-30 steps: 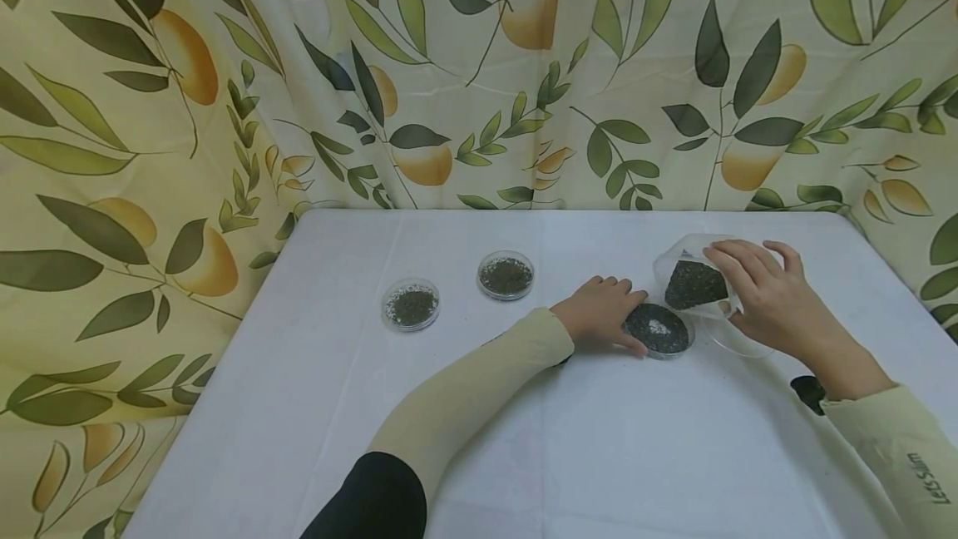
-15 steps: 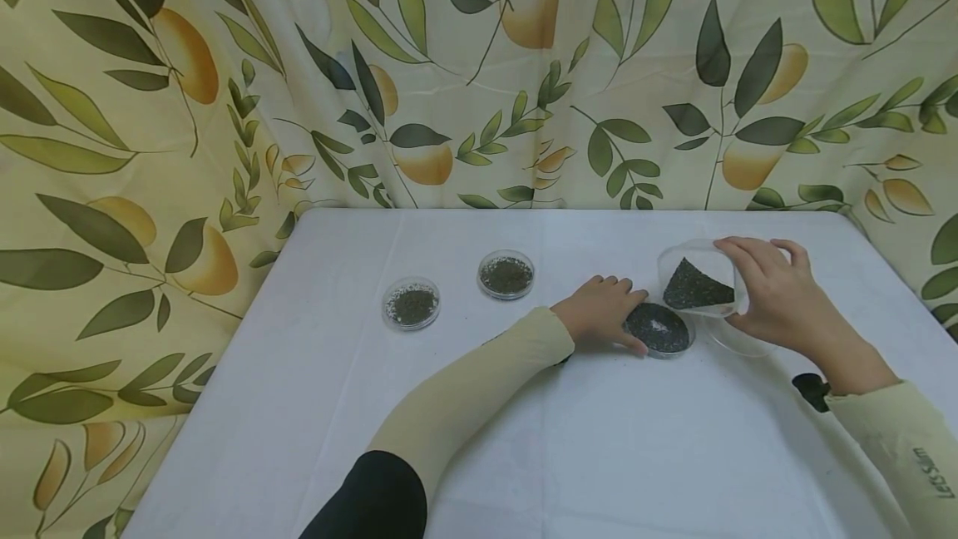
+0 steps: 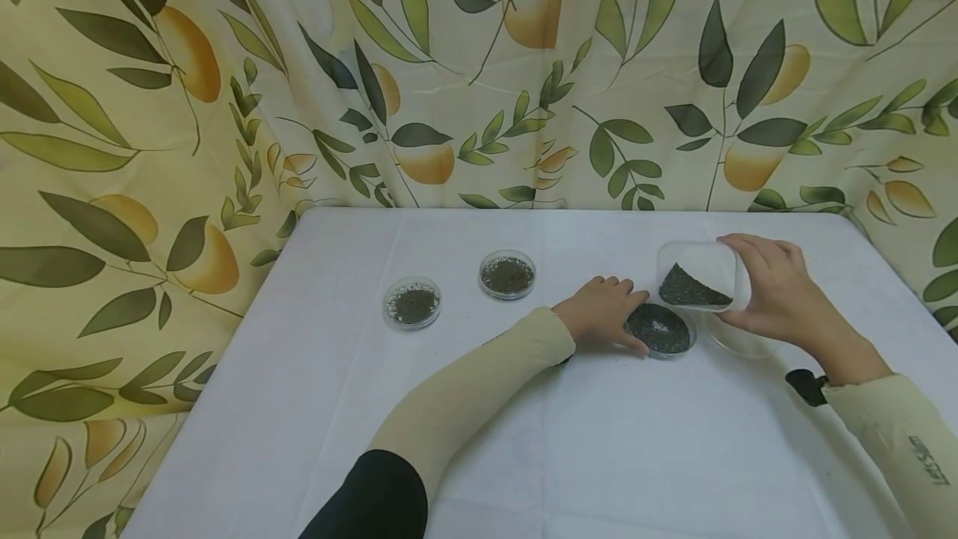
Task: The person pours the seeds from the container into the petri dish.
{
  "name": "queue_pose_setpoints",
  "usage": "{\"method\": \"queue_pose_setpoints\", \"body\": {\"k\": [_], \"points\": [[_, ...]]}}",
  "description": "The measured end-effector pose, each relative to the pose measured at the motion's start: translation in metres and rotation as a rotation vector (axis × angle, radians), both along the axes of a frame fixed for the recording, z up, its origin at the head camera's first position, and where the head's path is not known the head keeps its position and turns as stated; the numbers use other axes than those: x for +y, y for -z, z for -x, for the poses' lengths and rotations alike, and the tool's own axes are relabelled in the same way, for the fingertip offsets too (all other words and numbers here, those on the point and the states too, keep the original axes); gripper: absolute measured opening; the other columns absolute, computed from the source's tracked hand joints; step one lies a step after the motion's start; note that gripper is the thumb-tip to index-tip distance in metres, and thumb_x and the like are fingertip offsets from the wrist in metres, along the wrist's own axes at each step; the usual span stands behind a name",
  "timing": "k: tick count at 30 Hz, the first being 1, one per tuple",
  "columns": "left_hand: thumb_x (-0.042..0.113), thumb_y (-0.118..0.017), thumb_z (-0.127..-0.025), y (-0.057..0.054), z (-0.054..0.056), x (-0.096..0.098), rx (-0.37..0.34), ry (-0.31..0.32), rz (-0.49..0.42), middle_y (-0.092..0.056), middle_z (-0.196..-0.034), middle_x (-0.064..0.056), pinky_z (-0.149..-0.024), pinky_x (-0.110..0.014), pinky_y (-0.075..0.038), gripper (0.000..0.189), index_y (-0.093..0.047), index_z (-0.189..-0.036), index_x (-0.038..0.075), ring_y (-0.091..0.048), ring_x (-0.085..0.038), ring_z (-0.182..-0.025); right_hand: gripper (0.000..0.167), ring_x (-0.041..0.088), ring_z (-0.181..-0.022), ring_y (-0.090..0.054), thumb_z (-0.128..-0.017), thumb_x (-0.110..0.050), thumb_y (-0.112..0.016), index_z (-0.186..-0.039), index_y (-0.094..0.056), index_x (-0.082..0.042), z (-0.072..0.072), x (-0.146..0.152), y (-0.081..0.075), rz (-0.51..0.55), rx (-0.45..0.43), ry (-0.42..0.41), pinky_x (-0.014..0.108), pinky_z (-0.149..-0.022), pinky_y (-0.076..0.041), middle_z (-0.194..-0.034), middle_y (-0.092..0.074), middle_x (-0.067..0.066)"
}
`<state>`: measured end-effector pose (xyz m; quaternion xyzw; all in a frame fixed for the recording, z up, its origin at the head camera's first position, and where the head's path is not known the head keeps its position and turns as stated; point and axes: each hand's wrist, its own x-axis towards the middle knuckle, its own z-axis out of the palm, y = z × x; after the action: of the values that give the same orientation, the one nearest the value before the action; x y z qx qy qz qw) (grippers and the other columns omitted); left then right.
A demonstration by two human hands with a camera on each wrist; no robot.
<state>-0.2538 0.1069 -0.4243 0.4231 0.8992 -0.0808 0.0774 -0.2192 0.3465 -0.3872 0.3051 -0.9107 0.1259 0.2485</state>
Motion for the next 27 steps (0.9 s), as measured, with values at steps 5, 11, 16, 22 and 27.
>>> {"method": "queue_pose_setpoints", "body": {"k": [5,11,16,22,27], "points": [[0.079,-0.045,-0.075,0.0,0.0,0.0,-0.006,-0.004,-0.002,-0.041,-0.14,0.005,-0.105,-0.026,-0.033,0.093,-0.027,-0.148,0.024,-0.041,-0.01,-0.126,0.099,0.044,-0.108,-0.041,-0.039,-0.01,-0.089,-0.124,-0.041,0.007,0.004,-0.003,0.0,0.037,-0.112,0.096,0.062,-0.087,-0.026,-0.117,-0.048,0.028],[0.08,-0.045,-0.075,0.002,0.001,0.001,0.001,-0.002,-0.003,-0.043,-0.138,0.005,-0.104,-0.025,-0.034,0.092,-0.028,-0.147,0.025,-0.042,-0.01,-0.124,0.095,0.045,-0.108,-0.043,-0.04,-0.009,-0.089,-0.122,-0.043,0.008,0.01,-0.003,0.001,0.105,-0.143,0.127,0.061,-0.086,-0.026,-0.117,-0.049,0.029],[0.08,-0.046,-0.074,0.003,0.002,0.003,0.011,0.006,-0.003,-0.044,-0.138,0.005,-0.104,-0.026,-0.036,0.093,-0.029,-0.147,0.024,-0.044,-0.01,-0.123,0.096,0.045,-0.109,-0.043,-0.042,-0.009,-0.089,-0.124,-0.042,0.007,0.018,-0.002,0.002,0.114,-0.15,0.127,0.059,-0.085,-0.026,-0.118,-0.049,0.029],[0.079,-0.047,-0.074,0.003,0.001,0.003,0.004,-0.005,-0.003,-0.044,-0.137,0.006,-0.104,-0.026,-0.035,0.091,-0.029,-0.146,0.025,-0.043,-0.009,-0.123,0.093,0.044,-0.11,-0.043,-0.044,-0.012,-0.09,-0.123,-0.044,0.007,0.034,-0.004,0.004,0.113,-0.187,0.141,0.059,-0.085,-0.026,-0.119,-0.05,0.029],[0.079,-0.046,-0.075,0.004,0.001,0.004,0.003,-0.014,0.004,-0.042,-0.138,0.006,-0.105,-0.026,-0.034,0.092,-0.028,-0.147,0.026,-0.042,-0.009,-0.125,0.09,0.044,-0.111,-0.044,-0.048,-0.013,-0.089,-0.123,-0.045,0.007,0.047,-0.01,0.005,0.118,-0.216,0.145,0.06,-0.087,-0.027,-0.119,-0.05,0.029]]}}
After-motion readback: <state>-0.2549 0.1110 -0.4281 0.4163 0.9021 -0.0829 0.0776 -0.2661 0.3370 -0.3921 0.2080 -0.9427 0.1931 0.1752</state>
